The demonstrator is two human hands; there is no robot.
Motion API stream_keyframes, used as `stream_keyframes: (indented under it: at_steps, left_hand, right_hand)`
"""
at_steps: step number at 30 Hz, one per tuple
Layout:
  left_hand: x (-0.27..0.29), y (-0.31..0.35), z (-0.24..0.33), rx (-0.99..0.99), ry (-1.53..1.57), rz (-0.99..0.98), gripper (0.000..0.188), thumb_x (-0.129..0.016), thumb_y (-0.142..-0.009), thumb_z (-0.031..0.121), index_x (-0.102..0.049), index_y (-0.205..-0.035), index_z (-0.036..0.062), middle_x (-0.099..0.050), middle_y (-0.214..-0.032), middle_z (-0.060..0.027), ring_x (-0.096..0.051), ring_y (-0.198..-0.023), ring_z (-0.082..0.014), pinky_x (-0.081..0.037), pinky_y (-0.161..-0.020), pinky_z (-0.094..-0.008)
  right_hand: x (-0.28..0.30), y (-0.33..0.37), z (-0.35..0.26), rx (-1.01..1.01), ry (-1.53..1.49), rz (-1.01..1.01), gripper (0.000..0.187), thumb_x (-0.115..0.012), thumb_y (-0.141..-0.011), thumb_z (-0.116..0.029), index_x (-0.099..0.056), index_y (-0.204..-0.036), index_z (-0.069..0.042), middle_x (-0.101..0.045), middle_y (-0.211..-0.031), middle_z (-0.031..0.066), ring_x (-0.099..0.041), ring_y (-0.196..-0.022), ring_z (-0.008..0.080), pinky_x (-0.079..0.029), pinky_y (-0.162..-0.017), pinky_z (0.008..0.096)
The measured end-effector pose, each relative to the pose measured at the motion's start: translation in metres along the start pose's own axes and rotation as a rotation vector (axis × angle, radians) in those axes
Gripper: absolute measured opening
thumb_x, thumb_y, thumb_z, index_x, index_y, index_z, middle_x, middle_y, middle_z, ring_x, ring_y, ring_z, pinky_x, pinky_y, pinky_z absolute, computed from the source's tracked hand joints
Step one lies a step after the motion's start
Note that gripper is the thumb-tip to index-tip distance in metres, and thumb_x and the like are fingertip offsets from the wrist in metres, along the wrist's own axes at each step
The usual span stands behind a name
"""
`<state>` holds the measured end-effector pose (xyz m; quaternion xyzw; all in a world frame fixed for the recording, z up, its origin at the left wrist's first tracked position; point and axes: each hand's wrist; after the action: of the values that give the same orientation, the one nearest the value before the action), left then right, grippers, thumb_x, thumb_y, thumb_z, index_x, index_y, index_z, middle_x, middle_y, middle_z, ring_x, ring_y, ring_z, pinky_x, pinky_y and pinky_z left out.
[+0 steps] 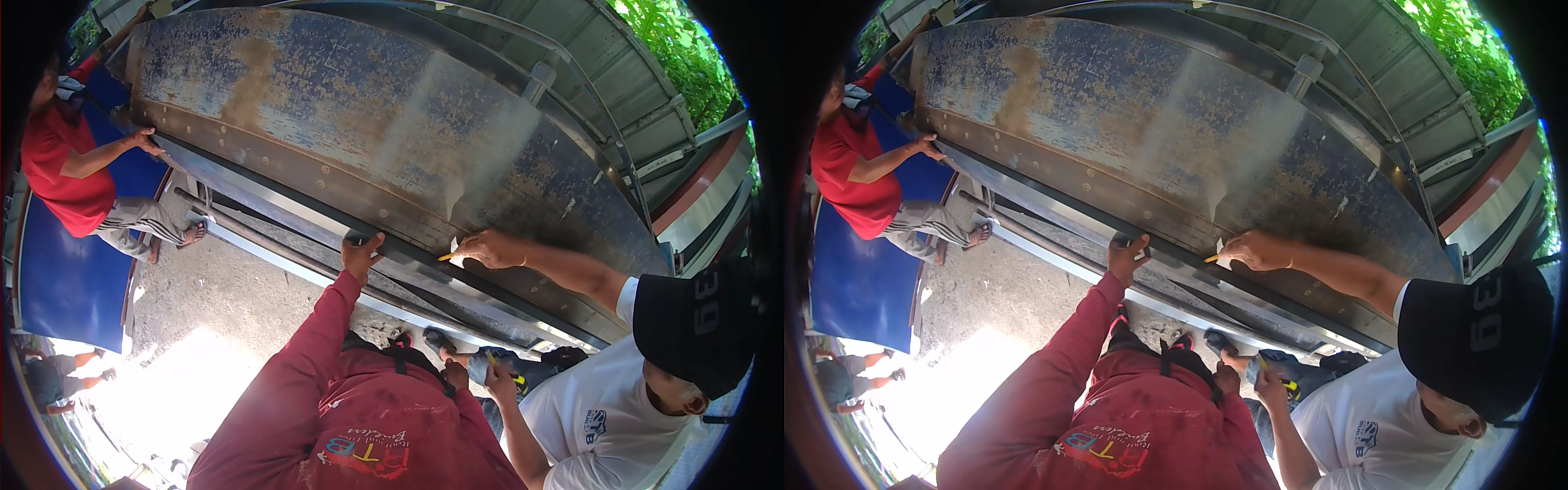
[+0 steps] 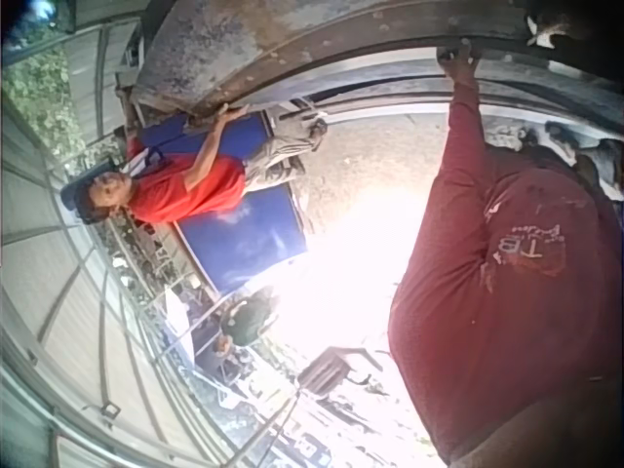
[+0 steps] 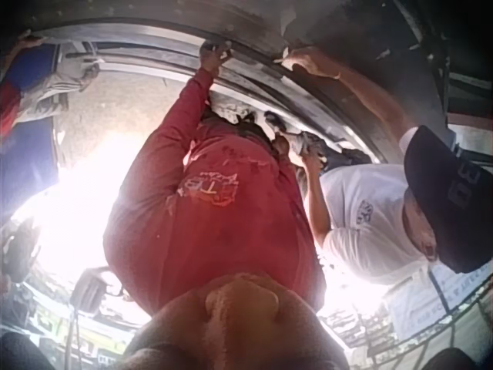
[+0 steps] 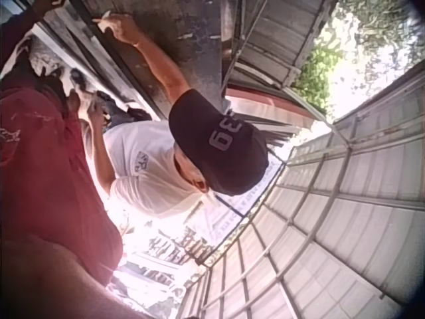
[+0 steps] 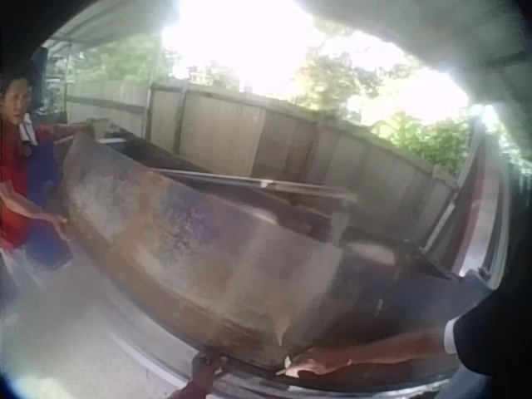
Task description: The person positions a metal sheet into a sheet metal brake, pulls the bending lever to bend the sheet, and repositions it to create additional bends before removing the finished piece.
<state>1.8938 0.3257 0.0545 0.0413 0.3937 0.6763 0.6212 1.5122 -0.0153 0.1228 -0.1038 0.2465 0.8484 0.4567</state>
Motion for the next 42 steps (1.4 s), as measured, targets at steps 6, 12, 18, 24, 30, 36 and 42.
stream_keyframes:
  at_steps: [6, 12, 18, 24, 30, 36, 42]
  left_hand:
    - [0.008, -0.006, -0.008, 0.001, 0.013, -0.03, 0.071, -0.093, -0.077, 0.018, -0.041, -0.124, 0.0046, -0.062, -0.12, -0.013, -0.066, -0.111, -0.0257, -0.06, -0.089, -0.0485]
    - [-0.004, 0.001, -0.005, -0.023, 0.001, -0.004, 0.046, -0.092, -0.08, 0.025, -0.06, -0.111, 0.0119, -0.065, -0.104, -0.0022, -0.065, -0.096, -0.0165, -0.063, -0.084, -0.0418]
    - [0.004, -0.001, -0.007, -0.043, -0.012, -0.018, 0.047, -0.09, -0.082, 0.025, -0.057, -0.112, 0.0119, -0.065, -0.103, -0.0022, -0.066, -0.095, -0.0171, -0.064, -0.082, -0.0406]
    - [0.0, 0.002, -0.004, -0.049, -0.031, -0.028, 0.044, -0.09, -0.083, 0.025, -0.059, -0.112, 0.0122, -0.065, -0.101, -0.0006, -0.064, -0.092, -0.0152, -0.064, -0.081, -0.0391]
    - [-0.005, 0.001, -0.001, -0.028, -0.053, -0.053, 0.034, -0.088, -0.085, 0.027, -0.066, -0.107, 0.0137, -0.064, -0.101, 0.002, -0.062, -0.09, -0.0116, -0.065, -0.076, -0.0353]
    - [0.004, -0.008, -0.005, -0.02, -0.059, -0.019, 0.037, -0.091, -0.08, 0.023, -0.064, -0.103, 0.0125, -0.065, -0.097, 0.0008, -0.062, -0.088, -0.0125, -0.066, -0.076, -0.0388]
    - [0.008, -0.008, -0.011, -0.052, -0.104, -0.053, 0.039, -0.087, -0.087, 0.032, -0.064, -0.111, 0.0112, -0.06, -0.103, 0.0022, -0.06, -0.089, -0.0118, -0.065, -0.086, -0.0407]
  right_hand:
    - [0.063, -0.009, -0.052, 0.886, 1.579, 0.745, 0.023, -0.064, -0.098, -0.028, -0.068, -0.098, -0.005, -0.074, -0.09, 0.018, -0.074, -0.082, 0.0243, -0.057, -0.07, 0.0402]
    - [0.032, -0.122, -0.098, 1.085, 1.969, 0.731, 0.04, -0.063, -0.102, -0.045, -0.059, -0.114, -0.007, -0.067, -0.099, 0.0125, -0.069, -0.092, 0.0269, -0.057, -0.079, 0.043]
    - [-0.047, -0.194, -0.043, 1.082, 1.394, 0.323, 0.04, -0.077, -0.096, -0.03, -0.058, -0.123, -0.006, -0.064, -0.109, 0.0122, -0.065, -0.11, 0.0301, -0.056, -0.101, 0.0497]
    - [-0.043, -0.207, -0.055, 1.219, 1.354, 0.321, 0.047, -0.078, -0.095, -0.034, -0.058, -0.122, -0.002, -0.065, -0.112, 0.0141, -0.066, -0.109, 0.0312, -0.055, -0.101, 0.0463]
    - [-0.046, -0.219, -0.048, 1.336, 1.272, 0.398, 0.045, -0.085, -0.089, -0.035, -0.063, -0.114, -0.005, -0.067, -0.102, 0.0069, -0.069, -0.09, 0.0263, -0.06, -0.083, 0.0411]
    - [-0.047, -0.23, -0.031, 1.374, 1.29, 0.463, 0.048, -0.081, -0.091, -0.039, -0.064, -0.122, -0.006, -0.064, -0.109, 0.0084, -0.066, -0.103, 0.0283, -0.057, -0.093, 0.0459]
    - [-0.047, -0.227, -0.028, 1.382, 1.31, 0.536, 0.047, -0.084, -0.088, -0.04, -0.065, -0.116, -0.008, -0.064, -0.108, 0.0064, -0.067, -0.1, 0.0268, -0.058, -0.091, 0.0477]
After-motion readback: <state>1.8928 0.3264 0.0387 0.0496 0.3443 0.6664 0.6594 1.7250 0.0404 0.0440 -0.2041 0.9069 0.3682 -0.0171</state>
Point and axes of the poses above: each hand's wrist, its own y-axis away from the middle knuckle, its own x-axis out of the back of the hand, z = x × y
